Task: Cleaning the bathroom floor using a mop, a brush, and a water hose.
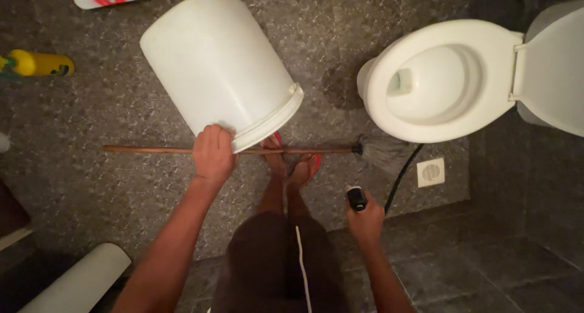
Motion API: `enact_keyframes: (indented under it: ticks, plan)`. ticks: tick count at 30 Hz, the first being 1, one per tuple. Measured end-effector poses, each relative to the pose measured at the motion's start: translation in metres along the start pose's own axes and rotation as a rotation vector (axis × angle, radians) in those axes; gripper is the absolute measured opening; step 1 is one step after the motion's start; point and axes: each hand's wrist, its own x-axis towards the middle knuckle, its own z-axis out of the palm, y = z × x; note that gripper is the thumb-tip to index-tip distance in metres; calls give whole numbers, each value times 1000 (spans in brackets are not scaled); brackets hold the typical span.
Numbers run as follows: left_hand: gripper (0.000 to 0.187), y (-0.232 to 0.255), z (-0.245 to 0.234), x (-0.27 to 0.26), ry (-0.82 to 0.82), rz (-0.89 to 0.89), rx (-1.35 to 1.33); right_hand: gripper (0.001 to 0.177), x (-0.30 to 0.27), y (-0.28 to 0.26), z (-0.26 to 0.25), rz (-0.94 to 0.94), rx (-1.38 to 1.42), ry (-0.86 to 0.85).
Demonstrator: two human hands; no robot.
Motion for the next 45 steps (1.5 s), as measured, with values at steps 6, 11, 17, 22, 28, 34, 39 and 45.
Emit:
enact_keyframes:
  ticks: [6,11,17,22,28,34,39,45]
  plan:
    - [14,11,-25,3,108,76,28,28,-4,22,7,-44,-1,-10]
    - [14,13,-38,8,90,121,43,44,-5,61,26,-137,-23,65]
    - [34,16,-33,8,24,-27,-19,24,-6,31,11,-142,0,23]
    - [46,29,-20,19,30,-236,-106,29,-3,35,9,-108,-23,21]
    - [31,18,42,39,288,-658,-372,26,10,44,9,-98,22,6]
    - [35,-17,125,49,427,-1217,-744,39,15,0,-6,-51,47,19]
    - [51,-35,188,52,322,-1629,-938,40,24,-24,-3,47,48,-75]
    - [57,-77,232,81,403,-1634,-1155,40,55,-90,-1,2,216,-51]
